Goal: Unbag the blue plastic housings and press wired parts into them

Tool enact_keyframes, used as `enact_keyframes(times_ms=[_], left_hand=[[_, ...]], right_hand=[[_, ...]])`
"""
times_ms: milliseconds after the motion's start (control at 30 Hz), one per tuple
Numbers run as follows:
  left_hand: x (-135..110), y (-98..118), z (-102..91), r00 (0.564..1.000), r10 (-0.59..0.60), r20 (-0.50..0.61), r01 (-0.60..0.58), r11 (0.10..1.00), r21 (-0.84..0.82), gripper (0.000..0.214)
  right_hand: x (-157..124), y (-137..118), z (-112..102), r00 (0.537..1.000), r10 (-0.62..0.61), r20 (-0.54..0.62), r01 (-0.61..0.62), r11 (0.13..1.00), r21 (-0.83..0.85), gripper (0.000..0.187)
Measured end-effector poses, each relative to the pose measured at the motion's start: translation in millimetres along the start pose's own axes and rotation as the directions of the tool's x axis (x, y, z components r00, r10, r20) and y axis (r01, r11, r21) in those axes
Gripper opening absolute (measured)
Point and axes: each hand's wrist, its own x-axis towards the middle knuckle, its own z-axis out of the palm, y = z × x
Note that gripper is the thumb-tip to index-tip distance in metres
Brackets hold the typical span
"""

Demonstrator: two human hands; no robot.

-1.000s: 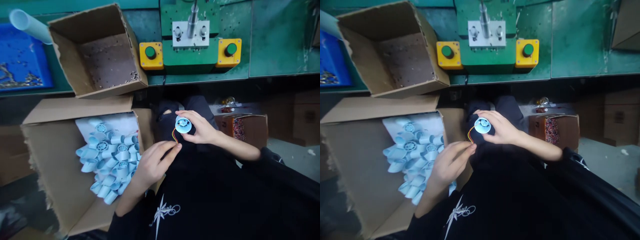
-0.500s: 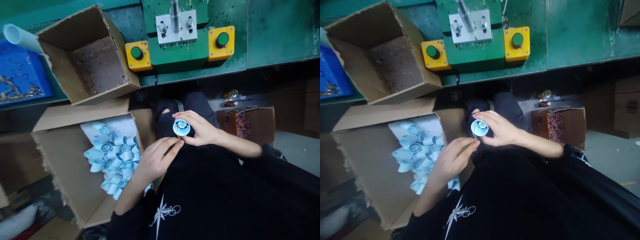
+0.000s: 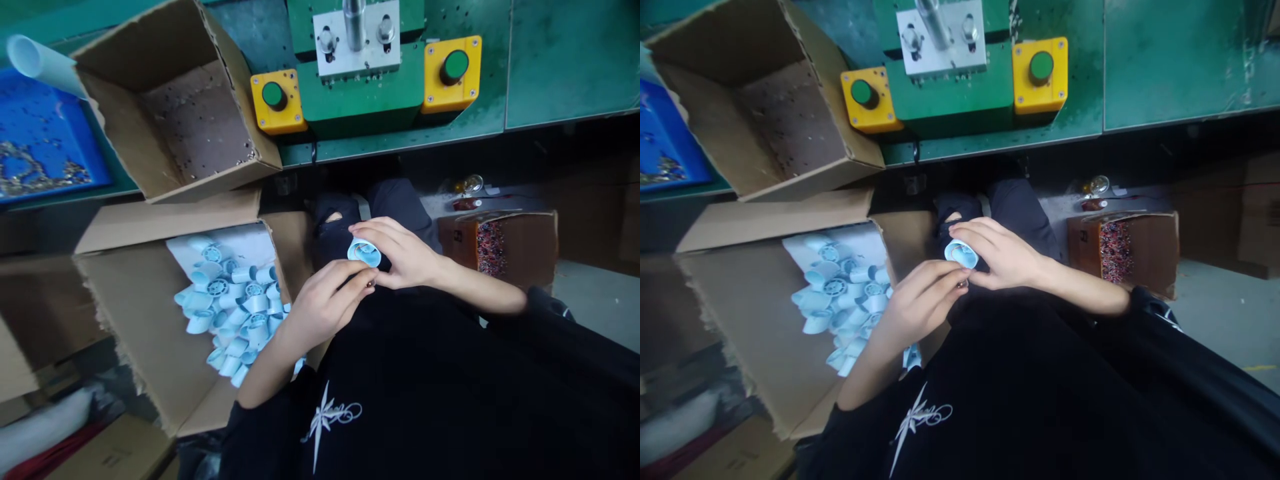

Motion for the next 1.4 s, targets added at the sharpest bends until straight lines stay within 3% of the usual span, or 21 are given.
enact_keyframes(times_ms=[167,267,400,533,667,833,900,967,1000,1067,1100,1167,1267,1333,1400], left_hand=[[10,-4,4.8,0.998,0.038,0.045,-0.033,0.994,-0.1,0.03],[11,-5,3.4,0.996,-0.016,0.093,0.024,0.996,-0.085,0.028],[11,-6,4.2,0.991,-0.131,0.019,0.129,0.986,0.105,0.025],[14,-5,11.1,0.987,-0.16,-0.01,0.155,0.933,0.325,0.022],[18,-6,18.5,0.974,-0.206,-0.093,0.225,0.858,0.461,0.019],[19,-13,29.3,0.948,-0.306,-0.082,0.314,0.872,0.375,0.026],[16,-15,38.2,0.944,-0.291,-0.156,0.325,0.904,0.278,0.023],[12,-16,48.6,0.902,-0.274,-0.334,0.345,0.922,0.176,0.011],[11,-16,53.0,0.856,-0.283,-0.433,0.363,0.925,0.112,0.009],[11,-16,56.9,0.773,-0.356,-0.525,0.377,0.923,-0.072,0.032],[12,-16,55.6,0.772,-0.407,-0.489,0.367,0.913,-0.18,0.044],[13,-13,46.6,0.844,-0.437,-0.31,0.319,0.875,-0.363,0.059],[13,-6,27.1,0.943,-0.317,-0.102,0.232,0.845,-0.481,0.071],[12,-5,20.4,0.964,-0.261,-0.041,0.201,0.823,-0.531,0.077],[14,-10,23.2,0.954,-0.3,0.002,0.24,0.76,-0.604,0.078]], right_hand=[[-1,2,0,1.0,-0.017,-0.003,0.017,1.0,0.003,0.062],[-3,2,-1,1.0,-0.009,0.014,0.01,1.0,-0.015,0.062],[-6,1,-1,1.0,0.022,0.022,-0.02,0.997,-0.081,0.062],[-5,-1,0,0.996,0.08,0.049,-0.075,0.992,-0.1,0.059],[-3,-2,1,0.998,0.067,0.001,-0.067,0.993,-0.095,0.056],[-5,0,6,0.995,0.09,-0.041,-0.093,0.993,-0.077,0.054],[-6,1,8,0.99,0.129,-0.064,-0.133,0.989,-0.065,0.054],[-7,1,9,0.986,0.134,-0.103,-0.143,0.986,-0.087,0.051],[-7,1,9,0.986,0.116,-0.121,-0.13,0.985,-0.111,0.049],[-8,0,7,0.987,0.039,-0.155,-0.064,0.984,-0.164,0.048],[-8,-1,5,0.985,-0.016,-0.171,-0.016,0.983,-0.183,0.049],[-8,-5,-3,0.964,-0.164,-0.21,0.117,0.969,-0.22,0.051],[-8,-11,-16,0.876,-0.428,-0.222,0.351,0.882,-0.315,0.039],[-8,-12,-22,0.826,-0.521,-0.215,0.425,0.827,-0.369,0.028],[-5,-9,-22,0.84,-0.495,-0.22,0.389,0.834,-0.391,0.026]])
